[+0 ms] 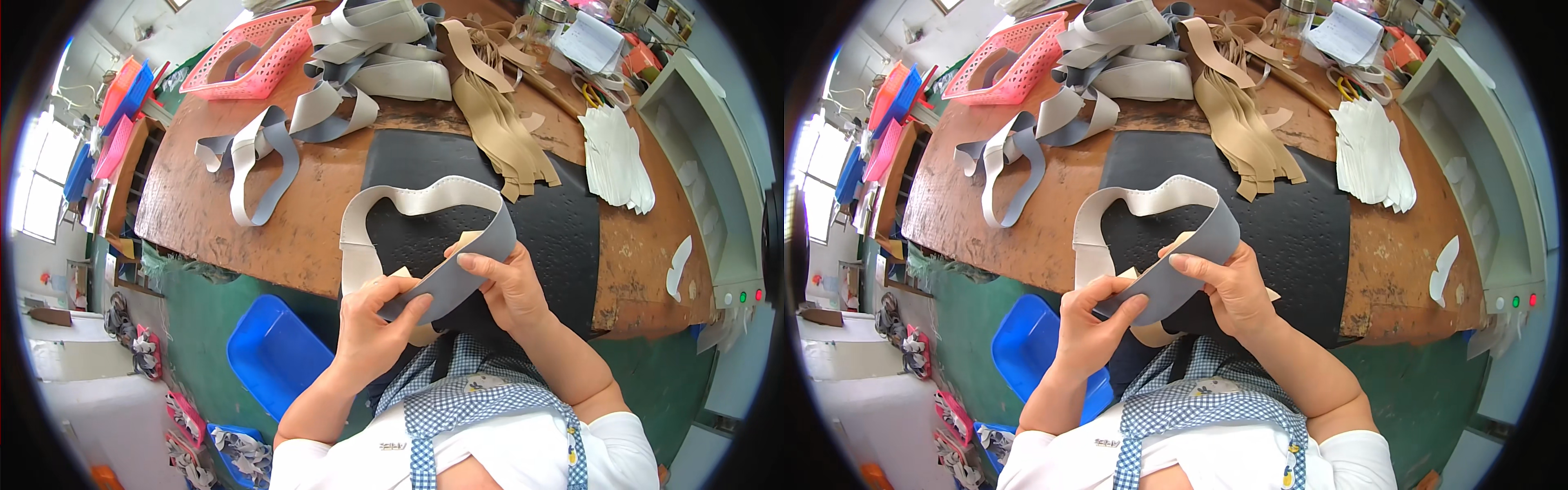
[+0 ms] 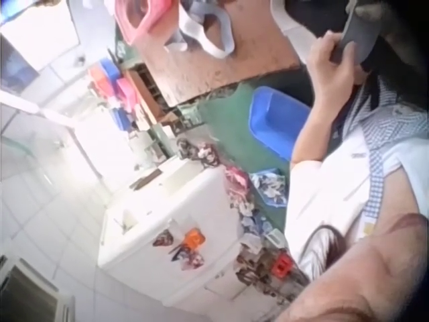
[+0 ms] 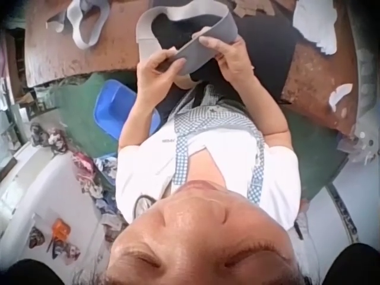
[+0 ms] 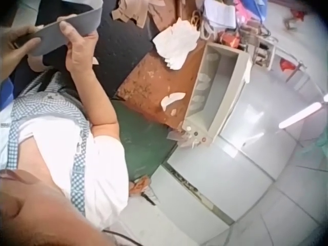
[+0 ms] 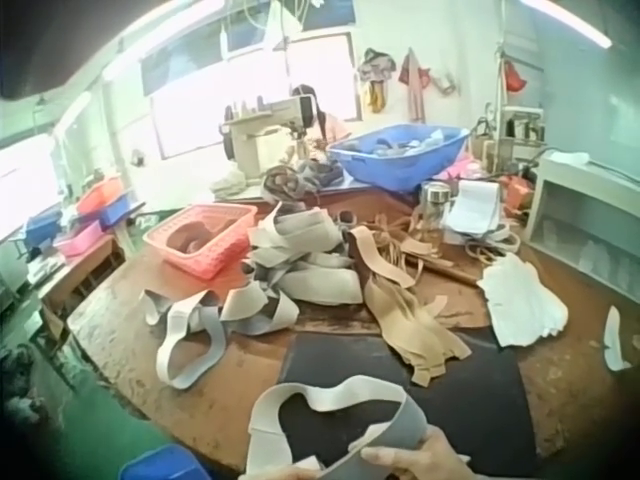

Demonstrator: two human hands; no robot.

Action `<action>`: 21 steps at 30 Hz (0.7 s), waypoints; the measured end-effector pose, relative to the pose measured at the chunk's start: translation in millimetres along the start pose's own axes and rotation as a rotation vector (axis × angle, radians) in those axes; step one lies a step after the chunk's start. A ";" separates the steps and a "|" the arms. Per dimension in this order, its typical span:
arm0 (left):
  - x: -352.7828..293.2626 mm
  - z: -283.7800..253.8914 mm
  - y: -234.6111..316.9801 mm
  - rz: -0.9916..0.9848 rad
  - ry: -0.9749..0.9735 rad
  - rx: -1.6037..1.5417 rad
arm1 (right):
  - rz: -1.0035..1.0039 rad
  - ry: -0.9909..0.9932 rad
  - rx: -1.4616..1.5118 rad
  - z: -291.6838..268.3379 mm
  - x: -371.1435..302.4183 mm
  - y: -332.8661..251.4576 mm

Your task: Manually aligning shoe upper components and feeding them into a gluing or heat-press machine.

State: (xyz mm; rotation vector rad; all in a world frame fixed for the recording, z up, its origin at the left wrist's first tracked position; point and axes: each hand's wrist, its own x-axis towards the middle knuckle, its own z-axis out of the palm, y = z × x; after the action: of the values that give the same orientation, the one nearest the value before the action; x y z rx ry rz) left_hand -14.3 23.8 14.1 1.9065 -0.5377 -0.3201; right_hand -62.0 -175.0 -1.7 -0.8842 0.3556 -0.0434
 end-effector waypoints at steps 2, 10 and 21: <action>0.6 0.4 3.6 -0.020 0.003 -0.049 | -0.001 -0.015 -0.005 0.2 0.7 1.0; 4.5 1.3 10.6 -0.111 -0.021 -0.060 | -0.070 -0.054 -0.031 -0.8 -3.3 7.5; 3.4 -0.4 15.6 -0.149 -0.064 -0.123 | -0.068 -0.079 -0.016 1.3 -1.2 12.2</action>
State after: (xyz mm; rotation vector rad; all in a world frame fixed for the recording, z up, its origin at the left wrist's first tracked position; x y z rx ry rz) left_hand -14.6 17.4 28.7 1.8255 -0.4092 -0.5007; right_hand -64.1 -166.1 -9.9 -0.9109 0.2528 -0.0685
